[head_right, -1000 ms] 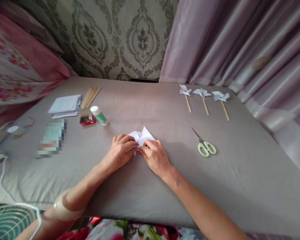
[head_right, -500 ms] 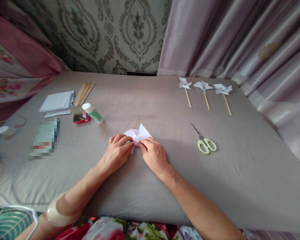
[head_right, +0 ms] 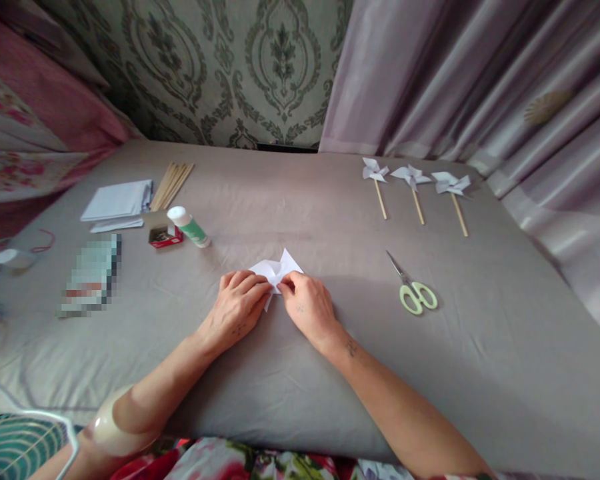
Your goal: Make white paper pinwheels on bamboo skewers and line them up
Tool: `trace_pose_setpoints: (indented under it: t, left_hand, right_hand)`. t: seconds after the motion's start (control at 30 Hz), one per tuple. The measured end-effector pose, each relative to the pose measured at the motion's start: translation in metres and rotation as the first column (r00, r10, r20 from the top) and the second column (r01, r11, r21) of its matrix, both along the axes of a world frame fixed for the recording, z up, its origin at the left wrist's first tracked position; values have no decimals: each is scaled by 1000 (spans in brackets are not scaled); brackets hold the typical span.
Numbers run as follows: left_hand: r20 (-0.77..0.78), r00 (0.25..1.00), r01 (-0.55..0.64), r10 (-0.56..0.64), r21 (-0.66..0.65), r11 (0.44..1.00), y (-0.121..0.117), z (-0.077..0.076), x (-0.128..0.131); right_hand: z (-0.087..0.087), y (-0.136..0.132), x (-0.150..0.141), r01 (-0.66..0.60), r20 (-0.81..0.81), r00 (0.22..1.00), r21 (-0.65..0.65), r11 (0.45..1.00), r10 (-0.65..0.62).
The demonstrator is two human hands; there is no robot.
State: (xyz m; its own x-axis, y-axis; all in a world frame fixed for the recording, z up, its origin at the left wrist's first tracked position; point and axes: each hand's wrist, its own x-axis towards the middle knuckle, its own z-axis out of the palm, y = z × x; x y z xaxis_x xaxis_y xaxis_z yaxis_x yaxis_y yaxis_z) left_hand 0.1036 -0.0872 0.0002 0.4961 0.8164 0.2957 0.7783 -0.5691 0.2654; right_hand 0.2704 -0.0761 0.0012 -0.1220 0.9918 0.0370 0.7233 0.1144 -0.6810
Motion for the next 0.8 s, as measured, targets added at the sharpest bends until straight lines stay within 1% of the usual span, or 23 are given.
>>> trace_pose_setpoints:
  t: [0.3, 0.67, 0.8]
  left_hand:
    - [-19, 1000, 25, -25, -2, 1000, -1, -4, -2]
    - [-40, 999, 21, -20, 16, 1000, -1, -5, -2]
    - [-44, 999, 25, -24, 28, 999, -1, -5, -2]
  right_hand:
    - [1, 2, -2, 14, 24, 1000, -30, 999, -14]
    - [5, 3, -4, 14, 52, 999, -58, 998, -11]
    - [8, 3, -5, 22, 73, 997, -92, 996, -15]
